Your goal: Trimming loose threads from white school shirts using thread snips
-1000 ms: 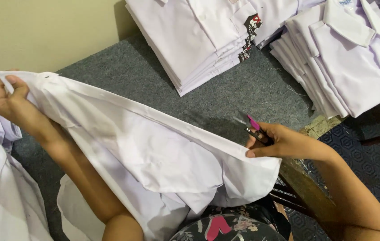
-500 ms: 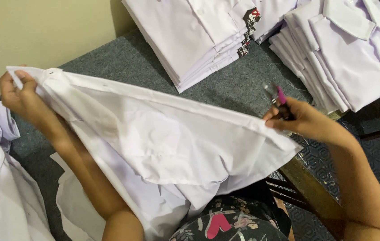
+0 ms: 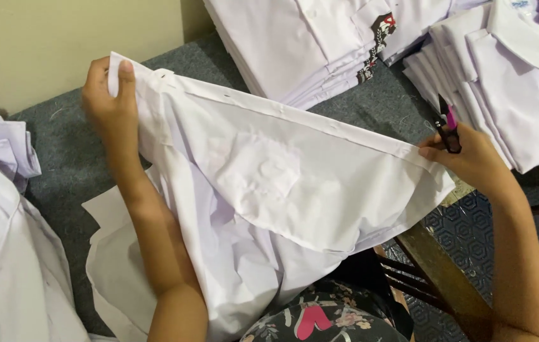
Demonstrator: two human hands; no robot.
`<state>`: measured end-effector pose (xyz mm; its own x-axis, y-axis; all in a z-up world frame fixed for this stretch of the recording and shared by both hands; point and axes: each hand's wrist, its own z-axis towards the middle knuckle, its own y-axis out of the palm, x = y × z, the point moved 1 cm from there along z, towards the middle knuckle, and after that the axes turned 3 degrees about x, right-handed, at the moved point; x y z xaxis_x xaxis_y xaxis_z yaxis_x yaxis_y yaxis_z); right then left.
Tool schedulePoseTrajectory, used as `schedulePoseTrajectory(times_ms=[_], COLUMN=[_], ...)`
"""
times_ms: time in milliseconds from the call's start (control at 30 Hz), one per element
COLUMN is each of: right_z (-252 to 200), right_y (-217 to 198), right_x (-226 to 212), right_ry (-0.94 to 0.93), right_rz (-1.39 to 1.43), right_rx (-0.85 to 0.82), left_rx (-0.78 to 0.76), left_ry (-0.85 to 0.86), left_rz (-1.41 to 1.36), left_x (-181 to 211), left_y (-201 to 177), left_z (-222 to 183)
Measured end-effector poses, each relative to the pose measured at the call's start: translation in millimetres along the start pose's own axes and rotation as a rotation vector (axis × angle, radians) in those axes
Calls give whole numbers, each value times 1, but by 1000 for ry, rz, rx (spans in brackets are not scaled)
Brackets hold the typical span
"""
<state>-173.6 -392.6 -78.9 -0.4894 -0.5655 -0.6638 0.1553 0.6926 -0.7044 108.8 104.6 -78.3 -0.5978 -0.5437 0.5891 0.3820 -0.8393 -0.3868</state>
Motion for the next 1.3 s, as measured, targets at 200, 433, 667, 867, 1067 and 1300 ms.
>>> schedulePoseTrajectory(times_ms=[200,433,667,867,1067,1300], right_z=[-15,-28,-36,-37,-40,12], right_y=[22,89,128,144,136,97], right_x=[-38,-51,-41,-25,-36,-47], right_ry=[-132,-657,-601,-858,-918,-775], right_rz=[-202,-4,-44,-126,-92,59], right_rx=[28,-421,-685,-537,-523,-73], left_rx=[-27,-69,-64,-78,-119,-132], left_ry=[-7,-35,-35,-54,-62,40], left_rz=[94,116,118,136,108,2], left_x=[10,-2,-15,-12,-13,13], left_y=[4,9,12,9,7,-1], left_z=[-4,-7,-8,-8,-10,-4])
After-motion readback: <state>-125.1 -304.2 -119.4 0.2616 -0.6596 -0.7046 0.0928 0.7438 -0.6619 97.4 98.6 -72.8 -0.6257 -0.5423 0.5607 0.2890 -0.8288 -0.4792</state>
